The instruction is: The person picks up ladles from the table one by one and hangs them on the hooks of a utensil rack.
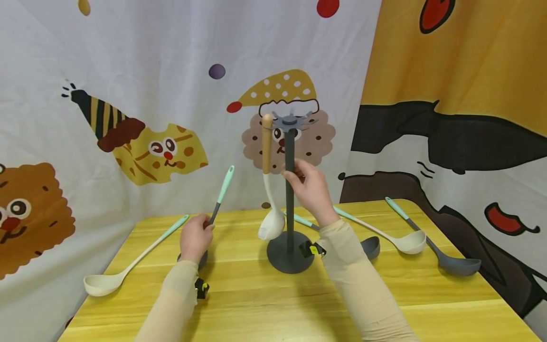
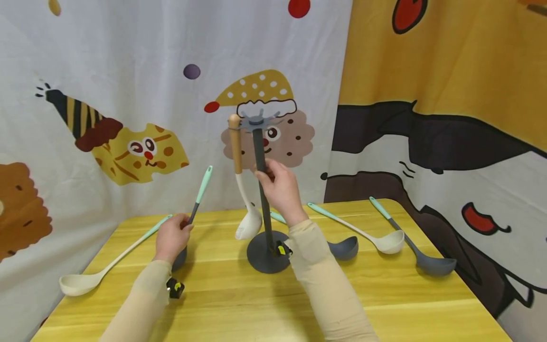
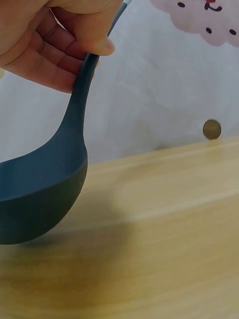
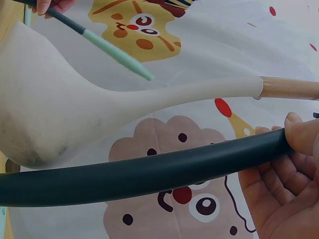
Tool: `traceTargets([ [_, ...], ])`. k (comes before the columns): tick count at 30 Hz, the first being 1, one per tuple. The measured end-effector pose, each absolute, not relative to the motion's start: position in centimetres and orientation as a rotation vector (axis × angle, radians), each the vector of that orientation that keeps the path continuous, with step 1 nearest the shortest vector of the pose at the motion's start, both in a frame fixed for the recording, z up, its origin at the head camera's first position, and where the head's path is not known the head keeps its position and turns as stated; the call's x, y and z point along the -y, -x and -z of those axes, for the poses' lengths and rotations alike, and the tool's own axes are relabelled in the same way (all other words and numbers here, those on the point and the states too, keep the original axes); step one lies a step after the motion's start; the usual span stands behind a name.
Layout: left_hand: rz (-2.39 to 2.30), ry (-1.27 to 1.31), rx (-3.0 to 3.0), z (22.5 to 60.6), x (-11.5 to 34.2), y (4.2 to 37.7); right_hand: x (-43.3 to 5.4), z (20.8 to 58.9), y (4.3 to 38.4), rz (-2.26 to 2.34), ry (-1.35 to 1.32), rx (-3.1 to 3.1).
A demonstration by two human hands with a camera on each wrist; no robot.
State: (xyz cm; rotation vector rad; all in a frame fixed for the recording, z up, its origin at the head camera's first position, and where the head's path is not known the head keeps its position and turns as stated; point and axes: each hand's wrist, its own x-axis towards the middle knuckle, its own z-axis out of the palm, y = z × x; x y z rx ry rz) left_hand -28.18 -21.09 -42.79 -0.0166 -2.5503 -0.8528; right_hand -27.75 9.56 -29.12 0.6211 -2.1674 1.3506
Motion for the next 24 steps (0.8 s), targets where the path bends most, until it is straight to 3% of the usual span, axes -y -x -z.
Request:
traceTargets([
  [24, 1.053, 0.129, 2.244, 38.3, 17.5, 25.7, -9.5, 28.9, 27.7, -1.365, -0.61, 2.167],
])
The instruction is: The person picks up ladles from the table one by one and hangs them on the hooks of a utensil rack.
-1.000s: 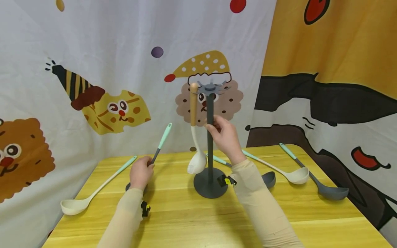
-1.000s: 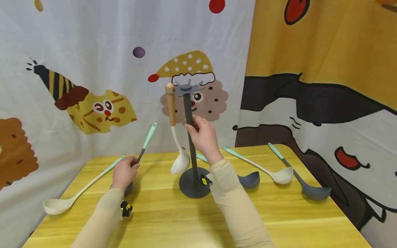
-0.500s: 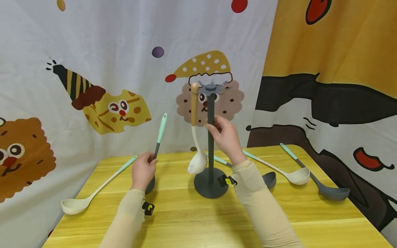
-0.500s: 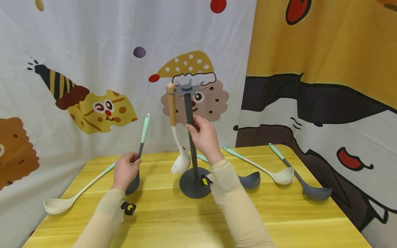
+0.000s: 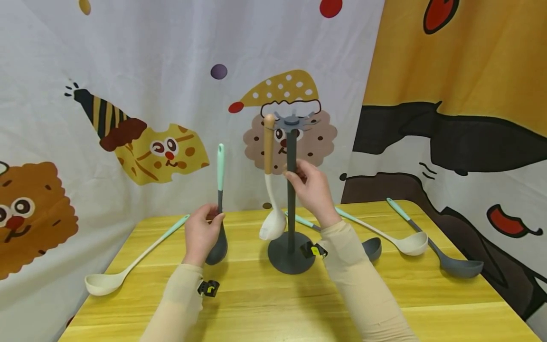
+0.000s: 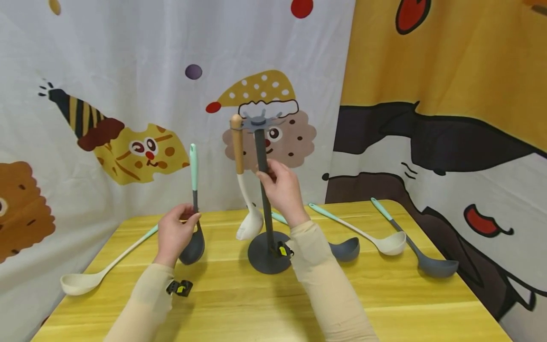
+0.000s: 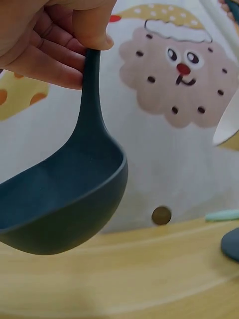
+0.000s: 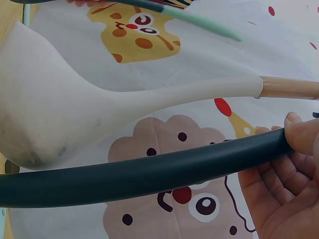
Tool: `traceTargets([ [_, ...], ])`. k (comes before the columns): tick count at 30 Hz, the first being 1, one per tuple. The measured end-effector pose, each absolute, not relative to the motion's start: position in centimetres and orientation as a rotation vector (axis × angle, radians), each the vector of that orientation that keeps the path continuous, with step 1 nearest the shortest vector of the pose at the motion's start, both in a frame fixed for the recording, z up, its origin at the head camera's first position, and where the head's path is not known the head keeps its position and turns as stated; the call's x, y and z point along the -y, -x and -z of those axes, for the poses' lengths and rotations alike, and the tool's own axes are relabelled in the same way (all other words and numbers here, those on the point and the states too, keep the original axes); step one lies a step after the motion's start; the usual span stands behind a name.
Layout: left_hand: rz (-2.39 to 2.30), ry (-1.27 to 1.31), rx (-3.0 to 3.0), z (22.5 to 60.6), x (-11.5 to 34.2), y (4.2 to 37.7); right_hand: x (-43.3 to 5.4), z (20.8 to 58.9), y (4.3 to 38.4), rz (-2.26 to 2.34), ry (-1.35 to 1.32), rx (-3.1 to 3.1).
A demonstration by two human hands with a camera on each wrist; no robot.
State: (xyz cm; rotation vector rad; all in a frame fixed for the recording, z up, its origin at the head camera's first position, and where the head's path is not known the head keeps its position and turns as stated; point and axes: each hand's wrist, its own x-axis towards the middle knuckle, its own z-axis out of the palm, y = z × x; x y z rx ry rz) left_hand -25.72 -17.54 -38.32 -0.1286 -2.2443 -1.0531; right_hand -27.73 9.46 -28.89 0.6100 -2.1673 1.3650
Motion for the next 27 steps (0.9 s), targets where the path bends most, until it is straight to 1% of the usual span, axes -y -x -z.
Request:
traceTargets([
  [27, 1.117, 0.438, 2.106, 33.6, 13.7, 22.3, -9.4, 29.0, 27.6, -1.346, -0.595, 2.174],
])
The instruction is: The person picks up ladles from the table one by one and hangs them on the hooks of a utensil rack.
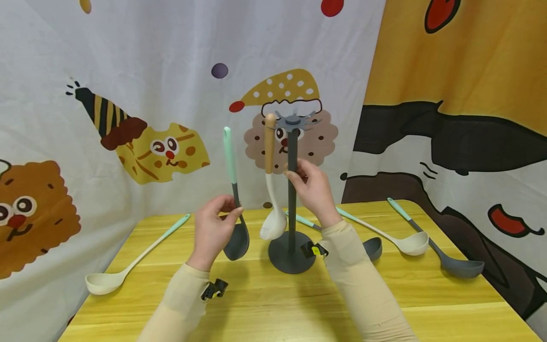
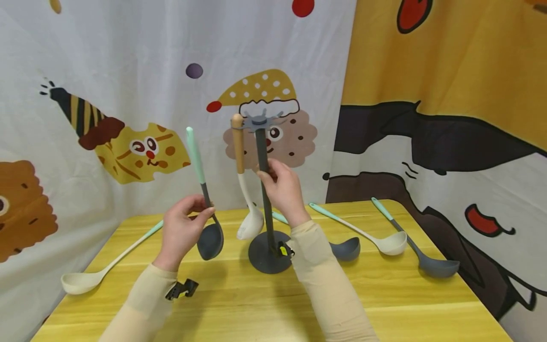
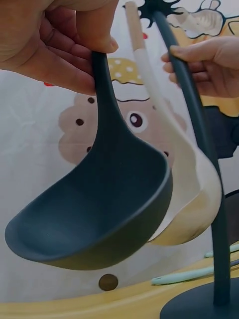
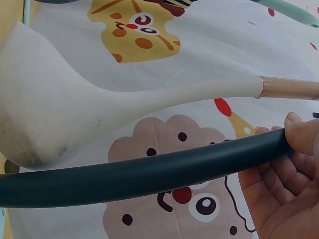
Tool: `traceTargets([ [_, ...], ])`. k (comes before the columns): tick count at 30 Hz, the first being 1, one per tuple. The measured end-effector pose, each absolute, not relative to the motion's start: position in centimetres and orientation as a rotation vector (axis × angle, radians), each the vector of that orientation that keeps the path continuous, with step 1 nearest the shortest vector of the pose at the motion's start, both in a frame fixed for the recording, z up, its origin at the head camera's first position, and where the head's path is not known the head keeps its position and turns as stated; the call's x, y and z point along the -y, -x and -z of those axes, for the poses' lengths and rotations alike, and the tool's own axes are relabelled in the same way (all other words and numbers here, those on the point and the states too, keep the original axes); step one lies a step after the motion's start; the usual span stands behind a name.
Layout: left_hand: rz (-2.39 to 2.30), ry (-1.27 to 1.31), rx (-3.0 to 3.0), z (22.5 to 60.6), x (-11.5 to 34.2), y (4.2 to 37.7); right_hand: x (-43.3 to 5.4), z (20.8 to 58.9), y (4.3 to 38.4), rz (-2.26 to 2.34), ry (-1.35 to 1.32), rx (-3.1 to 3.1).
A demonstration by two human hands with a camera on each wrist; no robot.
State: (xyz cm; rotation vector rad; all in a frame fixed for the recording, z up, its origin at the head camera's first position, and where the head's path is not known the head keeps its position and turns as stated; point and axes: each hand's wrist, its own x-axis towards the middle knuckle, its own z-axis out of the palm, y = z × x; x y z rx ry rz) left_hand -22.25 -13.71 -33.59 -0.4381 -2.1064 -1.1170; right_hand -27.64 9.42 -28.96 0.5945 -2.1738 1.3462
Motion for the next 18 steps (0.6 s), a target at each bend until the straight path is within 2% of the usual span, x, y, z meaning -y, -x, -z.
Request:
traceTargets([
  [18, 1.229, 0.526, 2.094, 32.7, 11.5, 21.6, -9.4, 29.0, 27.7, -1.338, -0.592, 2.176],
])
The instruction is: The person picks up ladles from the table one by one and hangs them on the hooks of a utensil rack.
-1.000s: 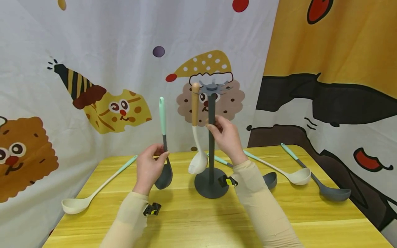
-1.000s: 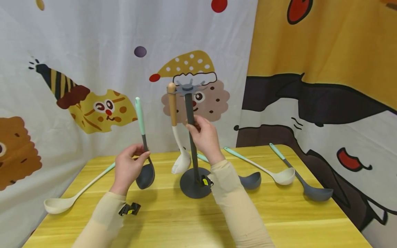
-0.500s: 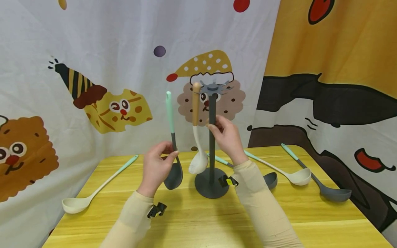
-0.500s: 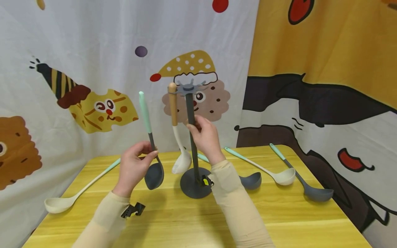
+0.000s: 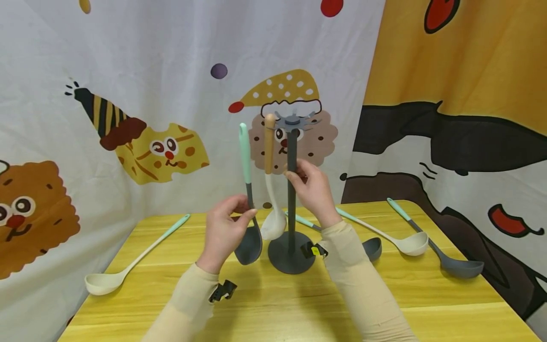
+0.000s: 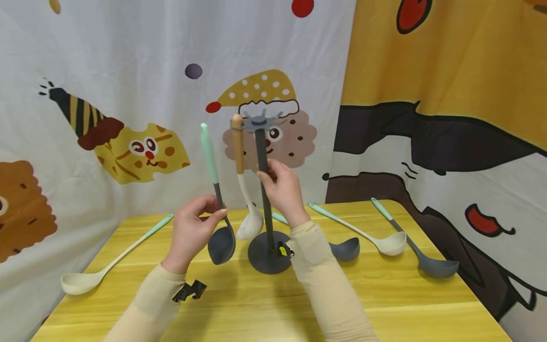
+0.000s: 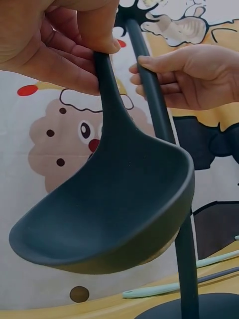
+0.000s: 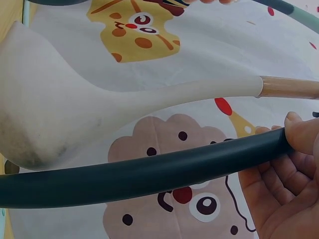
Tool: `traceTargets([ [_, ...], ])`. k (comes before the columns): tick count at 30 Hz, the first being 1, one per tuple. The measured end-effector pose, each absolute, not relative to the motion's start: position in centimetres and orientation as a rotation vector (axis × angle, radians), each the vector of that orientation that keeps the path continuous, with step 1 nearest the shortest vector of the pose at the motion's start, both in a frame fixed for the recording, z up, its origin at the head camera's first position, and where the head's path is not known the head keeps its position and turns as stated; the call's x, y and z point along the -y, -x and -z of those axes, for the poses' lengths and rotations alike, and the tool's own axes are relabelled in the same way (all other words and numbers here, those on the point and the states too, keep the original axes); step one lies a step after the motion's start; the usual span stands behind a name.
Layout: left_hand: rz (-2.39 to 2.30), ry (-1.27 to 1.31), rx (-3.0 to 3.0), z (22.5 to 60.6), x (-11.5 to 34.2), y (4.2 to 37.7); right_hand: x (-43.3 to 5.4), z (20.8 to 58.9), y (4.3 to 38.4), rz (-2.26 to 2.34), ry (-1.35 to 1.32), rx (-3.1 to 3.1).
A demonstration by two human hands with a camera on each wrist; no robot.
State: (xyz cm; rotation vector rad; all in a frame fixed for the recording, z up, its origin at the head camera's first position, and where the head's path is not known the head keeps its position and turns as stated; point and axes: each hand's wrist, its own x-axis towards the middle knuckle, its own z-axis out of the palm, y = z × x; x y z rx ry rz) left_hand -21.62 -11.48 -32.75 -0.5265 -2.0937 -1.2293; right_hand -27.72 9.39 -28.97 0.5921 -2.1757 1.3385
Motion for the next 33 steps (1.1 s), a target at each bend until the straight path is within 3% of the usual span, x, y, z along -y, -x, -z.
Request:
traceTargets([
  [33, 1.251, 0.58, 2.111, 33.0, 8.8, 22.1, -9.3, 28.9, 27.6, -1.339, -0.582, 2.175],
])
